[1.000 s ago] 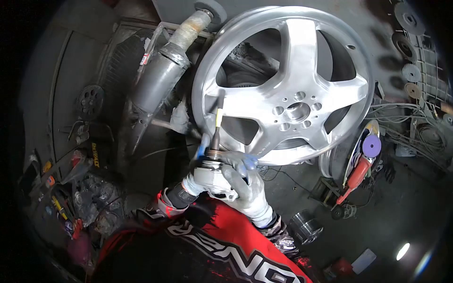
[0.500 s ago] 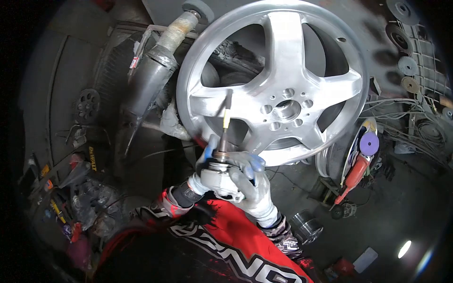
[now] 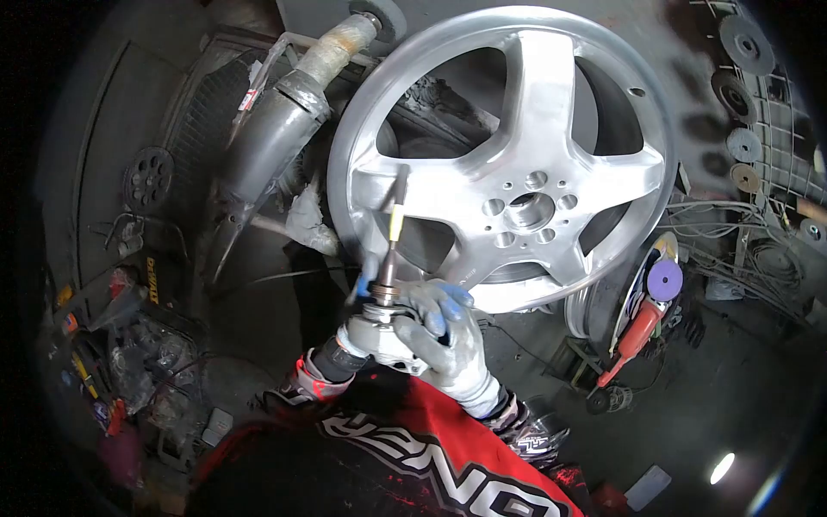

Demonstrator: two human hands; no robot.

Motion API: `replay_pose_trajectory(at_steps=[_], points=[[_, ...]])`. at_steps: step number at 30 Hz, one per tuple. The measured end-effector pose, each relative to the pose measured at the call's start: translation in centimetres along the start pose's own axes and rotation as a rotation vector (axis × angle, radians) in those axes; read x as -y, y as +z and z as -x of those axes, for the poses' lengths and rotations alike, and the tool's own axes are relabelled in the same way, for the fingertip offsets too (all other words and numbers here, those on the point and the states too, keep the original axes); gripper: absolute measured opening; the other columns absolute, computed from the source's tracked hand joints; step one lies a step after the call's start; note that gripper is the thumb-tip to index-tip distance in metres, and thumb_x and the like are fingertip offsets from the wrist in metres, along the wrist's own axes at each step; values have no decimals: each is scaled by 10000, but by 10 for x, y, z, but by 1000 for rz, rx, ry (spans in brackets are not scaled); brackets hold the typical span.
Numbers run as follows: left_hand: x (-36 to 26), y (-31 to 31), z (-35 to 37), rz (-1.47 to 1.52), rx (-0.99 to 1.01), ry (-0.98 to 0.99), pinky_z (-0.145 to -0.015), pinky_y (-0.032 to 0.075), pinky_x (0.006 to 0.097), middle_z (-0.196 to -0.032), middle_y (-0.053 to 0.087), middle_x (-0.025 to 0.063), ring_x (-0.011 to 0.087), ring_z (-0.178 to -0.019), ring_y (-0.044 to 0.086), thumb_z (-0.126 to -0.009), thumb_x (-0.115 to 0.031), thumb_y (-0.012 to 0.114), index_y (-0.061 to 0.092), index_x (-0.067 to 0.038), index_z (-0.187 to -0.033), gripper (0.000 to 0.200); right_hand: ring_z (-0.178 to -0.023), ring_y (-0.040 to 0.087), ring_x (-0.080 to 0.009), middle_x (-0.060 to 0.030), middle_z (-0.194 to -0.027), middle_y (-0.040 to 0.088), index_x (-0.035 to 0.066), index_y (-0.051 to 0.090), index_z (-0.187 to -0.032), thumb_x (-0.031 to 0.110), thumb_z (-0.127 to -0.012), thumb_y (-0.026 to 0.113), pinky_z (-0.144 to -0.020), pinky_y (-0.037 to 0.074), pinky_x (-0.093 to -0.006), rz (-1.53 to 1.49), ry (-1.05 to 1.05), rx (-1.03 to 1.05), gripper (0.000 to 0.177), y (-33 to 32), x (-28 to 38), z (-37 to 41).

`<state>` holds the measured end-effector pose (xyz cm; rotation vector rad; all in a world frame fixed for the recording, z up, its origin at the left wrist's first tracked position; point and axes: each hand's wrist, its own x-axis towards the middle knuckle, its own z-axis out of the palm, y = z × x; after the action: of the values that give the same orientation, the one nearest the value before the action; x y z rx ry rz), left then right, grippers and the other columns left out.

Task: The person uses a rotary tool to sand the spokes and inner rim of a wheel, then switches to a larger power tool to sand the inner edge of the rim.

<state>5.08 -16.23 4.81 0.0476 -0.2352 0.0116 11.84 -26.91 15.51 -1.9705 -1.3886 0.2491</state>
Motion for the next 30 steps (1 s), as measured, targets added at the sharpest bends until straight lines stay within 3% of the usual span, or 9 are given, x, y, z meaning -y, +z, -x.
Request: replay_pose_trajectory(at_steps=[3, 4, 5, 7, 12, 13, 15, 20, 30], points=[[-11, 2, 9, 275, 84, 78, -1068, 459, 454, -1304, 607, 287, 393, -1189, 614, -935, -875, 198, 594, 150, -1221, 1136, -1099, 656, -394, -232, -1258, 653, 103, 681, -1161, 55, -616, 814, -886, 530, -504, 3, 17, 89, 563, 3, 11, -16], [-22, 17, 16, 290, -184, -1, -941, 545, 425, -1175, 668, 264, 352, -1024, 684, -938, -867, 113, 660, 127, -988, 1136, -1099, 656, -394, -232, -1258, 653, 103, 681, -1161, 55, -616, 814, -886, 530, -504, 4, 15, 89, 563, 5, 12, -20], [-29, 17, 20, 382, -202, -58, -962, 533, 428, -1201, 660, 281, 354, -1042, 678, -950, -849, 96, 672, 104, -943, 1113, -1103, 653, -394, -228, -1260, 647, 107, 685, -1165, 54, -616, 803, -897, 526, -503, 0, 5, 113, 565, 7, 12, -22], [-30, 13, 19, 2, -194, 21, -983, 522, 435, -1213, 655, 299, 360, -1053, 674, -954, -840, 91, 681, 75, -915, 1090, -1107, 650, -394, -224, -1262, 642, 110, 688, -1170, 52, -616, 792, -907, 521, -502, 3, -2, 134, 566, 8, 11, -22], [-16, 14, 7, 224, -120, -20, -996, 512, 447, -1226, 638, 309, 382, -1069, 662, -931, -869, 86, 669, 96, -946, 1128, -1099, 647, -414, -222, -1273, 619, 109, 682, -1187, 57, -611, 791, -890, 530, -500, 44, -3, 111, 588, -2, 7, -15], [-5, 7, -2, 57, -49, 44, -1011, 501, 452, -1244, 621, 306, 390, -1113, 641, -921, -885, 117, 663, 121, -988, 1147, -1099, 647, -414, -222, -1273, 619, 109, 682, -1187, 57, -611, 791, -890, 530, -500, 47, -4, 110, 588, -7, 6, -8], [9, 1, -12, 237, 84, -7, -1118, 385, 462, -1264, 614, 306, 400, -1247, 550, -948, -849, 77, 663, 126, -1096, 1147, -1090, 653, -415, -236, -1251, 626, 100, 675, -1174, 64, -623, 811, -855, 547, -495, 142, 36, 106, 568, -15, -2, 9], [29, -21, -36, 121, 174, -95, -1070, 464, 405, -1289, 610, 298, 362, -1174, 620, -935, -873, 133, 607, 170, -1188, 1173, -1097, 667, -422, -236, -1252, 639, 73, 666, -1120, 115, -603, 876, -864, 557, -513, 203, 53, 45, 559, -25, -10, 14], [1, -5, 3, 205, 109, 34, -1124, 377, 439, -1263, 616, 289, 397, -1247, 548, -923, -880, 82, 672, 121, -1072, 1171, -1037, 659, -370, -168, -1160, 616, 142, 744, -1070, 74, -631, 802, -808, 546, -458, 132, -20, 84, 448, 3, -4, 9]])
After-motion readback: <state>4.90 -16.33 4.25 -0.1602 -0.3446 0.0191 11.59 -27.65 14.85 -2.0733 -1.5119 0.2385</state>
